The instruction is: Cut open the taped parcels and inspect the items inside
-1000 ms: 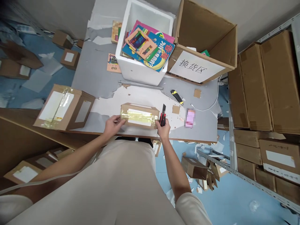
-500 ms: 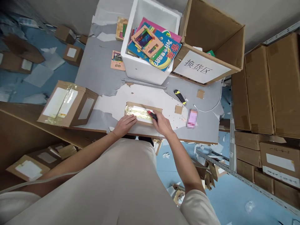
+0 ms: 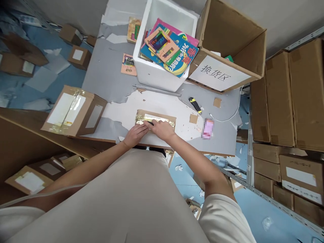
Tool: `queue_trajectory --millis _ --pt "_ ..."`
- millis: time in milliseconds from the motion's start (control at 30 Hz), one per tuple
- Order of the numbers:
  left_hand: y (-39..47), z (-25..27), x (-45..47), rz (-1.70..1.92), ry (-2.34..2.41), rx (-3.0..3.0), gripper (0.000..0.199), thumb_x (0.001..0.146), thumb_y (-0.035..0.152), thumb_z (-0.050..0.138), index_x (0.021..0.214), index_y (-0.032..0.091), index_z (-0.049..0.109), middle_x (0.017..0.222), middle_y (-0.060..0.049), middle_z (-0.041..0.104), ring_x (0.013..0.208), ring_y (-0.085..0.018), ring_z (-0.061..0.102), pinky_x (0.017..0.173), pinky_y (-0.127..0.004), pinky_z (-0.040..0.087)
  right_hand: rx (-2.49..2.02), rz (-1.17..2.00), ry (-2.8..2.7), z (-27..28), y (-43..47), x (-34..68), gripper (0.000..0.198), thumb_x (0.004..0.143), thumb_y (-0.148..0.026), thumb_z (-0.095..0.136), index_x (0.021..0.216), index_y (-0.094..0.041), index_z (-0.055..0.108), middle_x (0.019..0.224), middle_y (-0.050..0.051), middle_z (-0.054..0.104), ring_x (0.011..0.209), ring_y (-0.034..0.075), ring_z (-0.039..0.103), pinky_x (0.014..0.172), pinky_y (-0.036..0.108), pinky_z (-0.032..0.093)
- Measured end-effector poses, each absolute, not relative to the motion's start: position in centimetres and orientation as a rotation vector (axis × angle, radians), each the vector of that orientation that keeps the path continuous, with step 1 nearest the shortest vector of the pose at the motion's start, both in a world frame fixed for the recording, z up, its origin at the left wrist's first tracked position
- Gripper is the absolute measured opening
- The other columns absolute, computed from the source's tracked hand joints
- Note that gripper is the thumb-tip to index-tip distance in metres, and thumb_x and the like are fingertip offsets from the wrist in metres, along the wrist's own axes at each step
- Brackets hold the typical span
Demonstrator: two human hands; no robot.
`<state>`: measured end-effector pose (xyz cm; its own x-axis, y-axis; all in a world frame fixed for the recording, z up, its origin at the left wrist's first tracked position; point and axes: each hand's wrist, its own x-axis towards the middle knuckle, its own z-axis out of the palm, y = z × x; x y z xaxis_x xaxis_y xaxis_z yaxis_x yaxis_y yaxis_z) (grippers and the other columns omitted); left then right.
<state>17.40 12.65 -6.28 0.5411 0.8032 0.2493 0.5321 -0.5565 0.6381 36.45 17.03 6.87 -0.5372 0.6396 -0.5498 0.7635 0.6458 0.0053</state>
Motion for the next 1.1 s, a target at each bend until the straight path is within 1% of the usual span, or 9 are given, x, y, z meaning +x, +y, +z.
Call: queue_trajectory --millis 167,300,500,633,733,833,933,1000,1100 --pt "12.5 -6.9 17.3 0.749 1.036 2.420 0.035 0.095 0.015 0.036 0.120 0.020 0.061 0.121 -0.011 0.066 0.125 -0.022 0.053 0.101 -0.045 0.047 1.084 -0.296 2.278 7.3 16.7 37.0 0.061 0.095 -0.011 0.026 0.151 -0.035 0.016 0.123 0.013 0.056 0.091 0.023 0.064 0.068 0.031 0.047" --pt "12.1 -6.9 17.4 0.722 1.085 2.458 0.038 0.096 0.014 0.035 0.123 0.022 0.059 0.124 -0.009 0.066 0.126 -0.022 0.053 0.101 -0.044 0.046 1.056 -0.305 2.228 8.1 15.9 40.5 0.063 0.094 -0.010 0.031 0.150 -0.035 0.019 0.124 0.013 0.056 0.094 0.024 0.064 0.066 0.030 0.046" --pt "12.6 -7.0 17.7 0.644 1.126 2.368 0.038 0.096 0.017 0.034 0.122 0.023 0.061 0.123 -0.010 0.065 0.126 -0.022 0.053 0.102 -0.046 0.046 1.182 -0.207 2.028 9.9 12.8 48.1 0.075 0.087 0.001 0.032 0.151 -0.036 0.019 0.113 0.012 0.060 0.084 0.023 0.064 0.059 0.028 0.041" --pt "12.9 -6.8 18.1 0.599 1.153 2.330 0.036 0.096 0.021 0.036 0.120 0.022 0.062 0.122 -0.011 0.066 0.124 -0.023 0.053 0.101 -0.047 0.045 1.242 -0.191 2.024 10.2 11.3 50.5 0.080 0.084 0.003 0.034 0.151 -0.038 0.018 0.112 0.011 0.059 0.087 0.024 0.063 0.057 0.027 0.040" --pt "12.8 -6.0 18.1 0.559 1.176 2.349 0.034 0.095 0.023 0.037 0.116 0.022 0.064 0.120 -0.011 0.066 0.122 -0.024 0.055 0.099 -0.045 0.045 1.331 -0.249 2.040 10.3 10.1 51.8 0.081 0.084 0.002 0.037 0.150 -0.041 0.018 0.110 0.010 0.059 0.084 0.021 0.062 0.058 0.026 0.040" --pt "12.8 -4.5 18.2 0.483 1.198 2.396 0.033 0.094 0.026 0.038 0.115 0.021 0.063 0.119 -0.012 0.066 0.117 -0.025 0.057 0.096 -0.044 0.043 1.595 -0.444 2.106 9.5 8.4 53.1 0.070 0.090 -0.007 0.037 0.149 -0.041 0.022 0.106 0.007 0.061 0.079 0.019 0.062 0.060 0.027 0.042" --pt "13.5 -2.8 18.7 0.386 1.187 2.466 0.035 0.090 0.038 0.047 0.116 0.020 0.062 0.117 -0.014 0.064 0.112 -0.028 0.057 0.097 -0.048 0.037 2.071 -0.821 2.165 7.5 6.6 53.6 0.057 0.095 -0.024 0.038 0.150 -0.030 0.027 0.108 0.007 0.063 0.077 0.017 0.061 0.066 0.029 0.048" --pt "14.6 -1.8 19.4 0.346 1.169 2.513 0.050 0.083 0.051 0.055 0.121 0.019 0.059 0.122 -0.016 0.061 0.117 -0.032 0.053 0.103 -0.052 0.030 2.350 -1.122 2.096 5.9 5.8 53.2 0.056 0.094 -0.030 0.038 0.150 -0.023 0.029 0.106 0.008 0.064 0.069 0.015 0.059 0.067 0.030 0.051" --pt "16.6 -0.9 21.0 0.246 1.127 2.583 0.091 0.066 0.069 0.063 0.137 0.015 0.044 0.143 -0.021 0.042 0.135 -0.040 0.032 0.110 -0.055 0.016 2.510 -1.445 1.959 3.9 5.1 52.0 0.058 0.092 -0.029 0.039 0.149 -0.021 0.032 0.096 0.006 0.067 0.059 0.012 0.055 0.064 0.031 0.053"
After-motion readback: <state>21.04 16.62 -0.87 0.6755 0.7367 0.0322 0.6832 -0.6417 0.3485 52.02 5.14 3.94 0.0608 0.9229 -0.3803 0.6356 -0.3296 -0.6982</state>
